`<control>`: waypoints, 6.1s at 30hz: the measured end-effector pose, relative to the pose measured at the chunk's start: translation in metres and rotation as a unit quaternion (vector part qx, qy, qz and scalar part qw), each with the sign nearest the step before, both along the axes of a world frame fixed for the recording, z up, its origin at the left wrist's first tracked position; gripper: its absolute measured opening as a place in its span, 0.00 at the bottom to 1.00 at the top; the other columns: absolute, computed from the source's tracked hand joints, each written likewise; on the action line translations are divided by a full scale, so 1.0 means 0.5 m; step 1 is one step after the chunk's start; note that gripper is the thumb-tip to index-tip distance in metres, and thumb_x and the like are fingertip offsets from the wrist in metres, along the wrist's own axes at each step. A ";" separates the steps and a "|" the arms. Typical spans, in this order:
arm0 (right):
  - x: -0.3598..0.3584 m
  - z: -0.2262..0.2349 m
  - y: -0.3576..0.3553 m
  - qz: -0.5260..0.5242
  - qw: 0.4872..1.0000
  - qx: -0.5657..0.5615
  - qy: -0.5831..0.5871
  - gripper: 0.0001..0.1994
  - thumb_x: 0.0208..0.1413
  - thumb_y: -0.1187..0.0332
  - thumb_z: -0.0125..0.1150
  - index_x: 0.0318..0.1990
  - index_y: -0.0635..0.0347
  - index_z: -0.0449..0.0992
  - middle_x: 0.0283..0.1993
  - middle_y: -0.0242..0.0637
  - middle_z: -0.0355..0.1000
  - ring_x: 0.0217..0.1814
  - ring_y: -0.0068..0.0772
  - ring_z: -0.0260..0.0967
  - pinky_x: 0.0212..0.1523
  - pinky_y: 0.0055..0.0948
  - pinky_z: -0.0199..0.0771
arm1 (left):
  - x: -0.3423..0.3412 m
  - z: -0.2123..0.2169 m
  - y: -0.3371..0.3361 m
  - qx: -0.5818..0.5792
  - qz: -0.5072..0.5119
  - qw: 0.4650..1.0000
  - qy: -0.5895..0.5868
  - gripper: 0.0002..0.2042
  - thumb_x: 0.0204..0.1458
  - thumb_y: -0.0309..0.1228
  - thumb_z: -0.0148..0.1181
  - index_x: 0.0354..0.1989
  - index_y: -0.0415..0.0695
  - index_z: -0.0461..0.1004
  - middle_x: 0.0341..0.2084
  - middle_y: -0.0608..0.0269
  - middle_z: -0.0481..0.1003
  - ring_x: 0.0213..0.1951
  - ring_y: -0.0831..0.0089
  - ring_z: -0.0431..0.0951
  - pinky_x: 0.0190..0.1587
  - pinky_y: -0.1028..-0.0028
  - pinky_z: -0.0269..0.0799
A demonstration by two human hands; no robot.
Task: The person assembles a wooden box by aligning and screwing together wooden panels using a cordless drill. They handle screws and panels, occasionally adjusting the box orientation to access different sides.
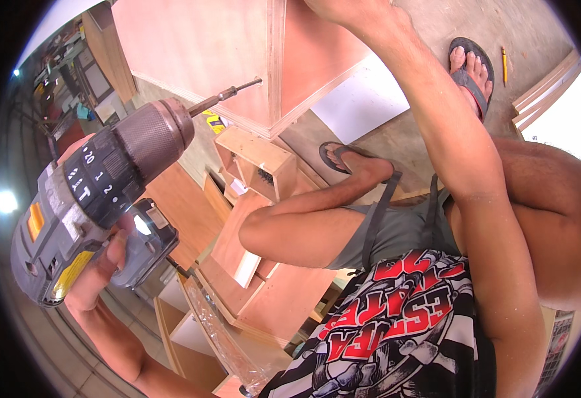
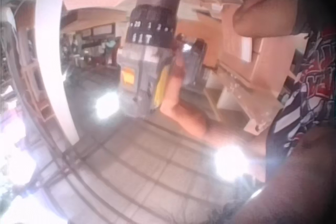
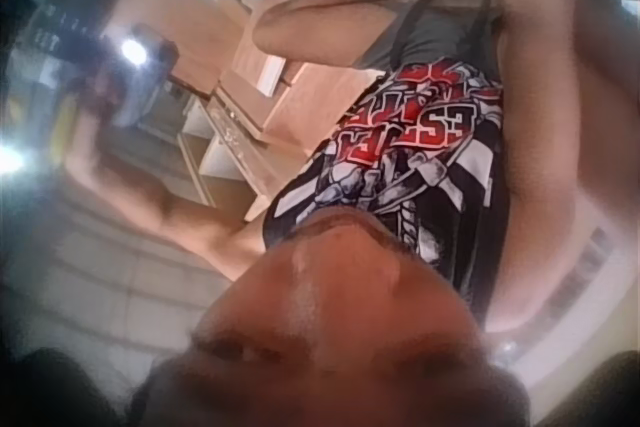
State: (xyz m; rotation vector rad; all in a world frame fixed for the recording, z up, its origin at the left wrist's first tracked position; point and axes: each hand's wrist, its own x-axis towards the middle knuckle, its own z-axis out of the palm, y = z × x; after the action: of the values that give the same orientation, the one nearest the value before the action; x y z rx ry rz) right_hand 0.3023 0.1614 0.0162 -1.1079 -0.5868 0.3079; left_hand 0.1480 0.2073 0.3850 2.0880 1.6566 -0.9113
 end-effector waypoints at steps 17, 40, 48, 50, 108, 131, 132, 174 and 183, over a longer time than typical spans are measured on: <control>-0.005 0.005 0.000 -0.029 1.000 0.003 -0.004 0.25 0.56 0.50 0.56 0.32 0.72 0.71 0.30 0.53 0.69 0.36 0.45 0.68 0.39 0.43 0.67 | -0.027 0.005 -0.007 -0.028 0.047 0.997 -0.050 0.14 0.49 0.21 0.65 0.45 0.42 0.75 0.31 0.65 0.75 0.24 0.79 0.71 0.25 0.78 0.66; 0.022 -0.008 -0.049 0.118 0.992 -0.004 0.041 0.38 0.59 0.37 0.60 0.56 0.72 0.74 0.51 0.56 0.75 0.54 0.48 0.72 0.55 0.39 0.72 | -0.044 -0.005 0.003 -0.024 0.013 0.993 -0.119 0.19 0.49 0.27 0.68 0.50 0.39 0.75 0.26 0.65 0.75 0.23 0.79 0.70 0.27 0.78 0.64; 0.028 0.004 -0.057 0.159 0.984 0.046 0.066 0.34 0.59 0.41 0.63 0.52 0.71 0.76 0.45 0.51 0.76 0.48 0.41 0.73 0.49 0.35 0.73 | -0.029 0.002 -0.008 -0.029 0.056 0.995 -0.078 0.20 0.48 0.28 0.68 0.50 0.37 0.73 0.25 0.64 0.73 0.21 0.78 0.69 0.24 0.77 0.63; 0.026 -0.004 -0.040 0.129 0.990 0.037 0.037 0.33 0.59 0.42 0.64 0.52 0.71 0.76 0.43 0.49 0.76 0.46 0.39 0.73 0.47 0.35 0.73 | -0.030 -0.020 -0.010 -0.022 0.077 0.991 -0.111 0.19 0.47 0.29 0.68 0.48 0.37 0.74 0.24 0.65 0.73 0.21 0.78 0.70 0.24 0.77 0.64; -0.100 0.086 -0.086 -0.169 0.912 -0.236 -0.289 0.42 0.53 0.45 0.66 0.61 0.78 0.68 0.62 0.66 0.68 0.66 0.55 0.65 0.67 0.45 0.62 | -0.365 -0.233 -0.146 0.076 0.147 0.799 -0.578 0.16 0.60 0.29 0.57 0.54 0.36 0.71 0.38 0.58 0.76 0.30 0.77 0.75 0.31 0.77 0.72; -0.097 0.109 -0.079 0.018 0.982 -0.182 -0.053 0.35 0.70 0.53 0.49 0.74 0.70 0.50 0.79 0.54 0.46 0.82 0.46 0.41 0.78 0.37 0.40 | -0.350 -0.975 -0.212 0.325 0.321 0.576 -0.678 0.42 0.50 0.24 0.71 0.72 0.41 0.50 0.55 0.48 0.69 0.51 0.55 0.76 0.54 0.61 0.72; -0.107 0.099 -0.076 -0.013 0.979 -0.195 -0.065 0.35 0.70 0.54 0.49 0.74 0.70 0.49 0.79 0.54 0.46 0.82 0.46 0.41 0.78 0.37 0.40 | -0.347 -0.977 -0.213 0.326 0.321 0.579 -0.675 0.42 0.50 0.24 0.70 0.71 0.41 0.51 0.55 0.47 0.69 0.51 0.55 0.76 0.54 0.60 0.72; -0.247 0.123 -0.130 0.029 0.976 -0.191 -0.098 0.35 0.66 0.51 0.57 0.70 0.72 0.60 0.69 0.52 0.63 0.68 0.44 0.62 0.70 0.41 0.59 | -0.934 -0.653 0.026 0.289 0.494 0.788 -0.225 0.18 0.56 0.37 0.58 0.52 0.44 0.80 0.51 0.43 0.78 0.56 0.49 0.78 0.54 0.54 0.76; -0.160 0.064 -0.079 0.054 0.987 -0.144 -0.033 0.35 0.64 0.61 0.63 0.70 0.75 0.58 0.68 0.52 0.64 0.65 0.40 0.65 0.67 0.38 0.64 | -1.111 -0.862 -0.022 0.277 0.246 0.910 -0.186 0.06 0.49 0.32 0.65 0.35 0.48 0.82 0.39 0.51 0.81 0.48 0.51 0.81 0.49 0.54 0.79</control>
State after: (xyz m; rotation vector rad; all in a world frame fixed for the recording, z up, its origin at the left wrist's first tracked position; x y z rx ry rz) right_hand 0.2224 0.1220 0.0482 -1.3714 -0.6769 0.4630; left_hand -0.4073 0.1962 -0.0463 1.8215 2.2259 0.1345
